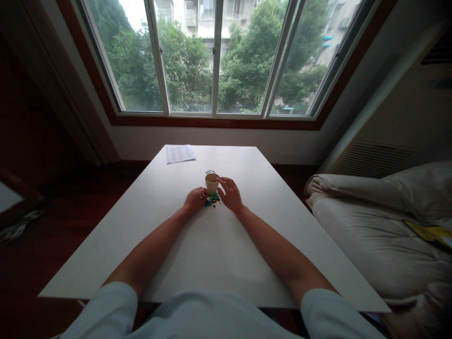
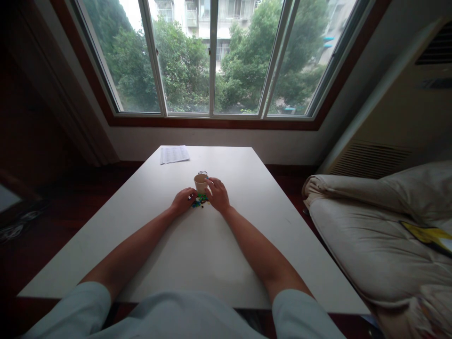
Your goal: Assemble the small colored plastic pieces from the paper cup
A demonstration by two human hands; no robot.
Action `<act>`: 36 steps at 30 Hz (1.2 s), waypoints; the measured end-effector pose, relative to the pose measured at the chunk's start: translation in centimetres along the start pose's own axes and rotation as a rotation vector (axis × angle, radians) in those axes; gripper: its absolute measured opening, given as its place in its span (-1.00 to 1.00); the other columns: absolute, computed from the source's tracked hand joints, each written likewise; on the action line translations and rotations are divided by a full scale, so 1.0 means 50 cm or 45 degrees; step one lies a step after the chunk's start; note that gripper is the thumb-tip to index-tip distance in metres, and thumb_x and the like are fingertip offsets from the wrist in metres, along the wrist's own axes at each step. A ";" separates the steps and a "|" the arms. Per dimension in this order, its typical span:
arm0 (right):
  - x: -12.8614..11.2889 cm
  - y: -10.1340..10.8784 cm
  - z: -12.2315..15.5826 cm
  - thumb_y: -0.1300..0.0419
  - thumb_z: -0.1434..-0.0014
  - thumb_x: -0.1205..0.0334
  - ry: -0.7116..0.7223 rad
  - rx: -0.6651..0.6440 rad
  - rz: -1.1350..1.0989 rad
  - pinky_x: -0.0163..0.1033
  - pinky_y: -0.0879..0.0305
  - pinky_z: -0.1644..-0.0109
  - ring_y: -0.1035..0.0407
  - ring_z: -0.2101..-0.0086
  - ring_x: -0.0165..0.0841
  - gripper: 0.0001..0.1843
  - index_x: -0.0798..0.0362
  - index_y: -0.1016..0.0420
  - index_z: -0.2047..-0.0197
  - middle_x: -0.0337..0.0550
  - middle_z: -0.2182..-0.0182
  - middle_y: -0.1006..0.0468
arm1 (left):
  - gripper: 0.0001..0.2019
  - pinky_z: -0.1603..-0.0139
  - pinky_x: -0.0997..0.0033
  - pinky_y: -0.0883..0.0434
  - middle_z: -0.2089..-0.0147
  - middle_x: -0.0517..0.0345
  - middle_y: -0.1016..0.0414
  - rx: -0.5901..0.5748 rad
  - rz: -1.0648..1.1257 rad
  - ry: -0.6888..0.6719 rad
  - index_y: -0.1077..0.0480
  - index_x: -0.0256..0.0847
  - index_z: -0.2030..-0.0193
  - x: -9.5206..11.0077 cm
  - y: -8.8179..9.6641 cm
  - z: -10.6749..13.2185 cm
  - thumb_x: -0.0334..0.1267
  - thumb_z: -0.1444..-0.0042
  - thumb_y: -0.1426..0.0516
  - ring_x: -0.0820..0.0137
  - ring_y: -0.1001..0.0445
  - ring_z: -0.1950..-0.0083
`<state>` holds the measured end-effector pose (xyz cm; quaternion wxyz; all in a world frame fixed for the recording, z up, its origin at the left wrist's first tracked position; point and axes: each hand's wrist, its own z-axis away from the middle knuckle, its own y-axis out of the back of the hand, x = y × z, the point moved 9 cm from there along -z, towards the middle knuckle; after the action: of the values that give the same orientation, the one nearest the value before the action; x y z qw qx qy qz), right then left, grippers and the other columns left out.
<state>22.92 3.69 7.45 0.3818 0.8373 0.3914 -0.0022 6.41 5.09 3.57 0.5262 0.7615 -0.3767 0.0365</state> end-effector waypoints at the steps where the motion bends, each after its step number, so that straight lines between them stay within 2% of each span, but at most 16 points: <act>1: -0.001 -0.001 0.000 -0.01 -0.46 0.15 0.007 -0.005 -0.002 0.10 -0.23 -0.41 -0.24 -0.27 -0.08 -0.50 0.00 -0.36 -0.39 0.08 -0.25 -0.41 | -0.80 0.11 0.33 -0.42 0.16 0.08 -0.56 0.008 0.014 0.010 -0.55 -0.15 0.13 -0.001 0.001 0.000 -0.35 -0.30 -0.07 0.35 -0.48 0.21; 5: -0.001 -0.010 -0.002 -0.04 -0.44 0.15 0.016 -0.044 0.000 0.13 -0.19 -0.43 -0.19 -0.32 -0.08 -0.48 -0.01 -0.33 -0.41 0.06 -0.31 -0.37 | -0.71 0.06 0.29 -0.44 0.06 0.06 -0.53 0.029 0.032 0.069 -0.56 -0.09 0.04 -0.007 0.006 0.001 -0.27 -0.39 0.01 0.33 -0.49 0.17; 10: 0.003 -0.022 0.000 -0.06 -0.43 0.16 0.032 -0.083 0.036 0.12 -0.15 -0.45 -0.14 -0.37 -0.09 -0.46 0.01 -0.32 -0.42 0.04 -0.36 -0.34 | -0.70 0.05 0.33 -0.46 0.04 0.09 -0.49 0.050 0.003 0.116 -0.54 -0.06 0.01 -0.013 0.007 -0.001 -0.26 -0.41 0.03 0.34 -0.51 0.13; 19: 0.003 -0.026 0.001 -0.10 -0.39 0.20 0.026 -0.115 0.017 0.15 -0.16 -0.45 -0.13 -0.38 -0.07 -0.46 -0.02 -0.34 -0.40 0.01 -0.36 -0.34 | -0.74 0.07 0.32 -0.45 0.09 0.09 -0.50 0.050 0.077 0.036 -0.55 -0.10 0.02 -0.008 0.000 0.000 -0.32 -0.37 -0.03 0.37 -0.50 0.19; 29: -0.001 -0.004 0.003 -0.04 -0.44 0.15 0.044 0.001 -0.059 0.10 -0.20 -0.43 -0.20 -0.30 -0.11 -0.54 -0.01 -0.37 -0.34 0.03 -0.29 -0.38 | -0.76 0.17 0.35 -0.46 0.11 0.09 -0.52 0.063 0.099 -0.022 -0.54 -0.12 0.06 -0.005 -0.001 0.001 -0.39 -0.27 -0.07 0.41 -0.46 0.27; 36: 0.013 0.004 0.006 -0.04 -0.45 0.09 0.022 0.104 -0.069 0.17 -0.32 -0.33 -0.28 -0.22 -0.06 -0.59 -0.07 -0.43 -0.28 0.04 -0.21 -0.43 | -0.73 0.14 0.31 -0.47 0.10 0.09 -0.52 0.098 0.169 -0.032 -0.55 -0.10 0.08 -0.009 0.001 0.001 -0.43 -0.20 -0.07 0.37 -0.48 0.24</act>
<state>23.57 3.86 7.17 0.3439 0.8412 0.4168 -0.0213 6.06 5.30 3.37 0.4882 0.7550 -0.4310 0.0763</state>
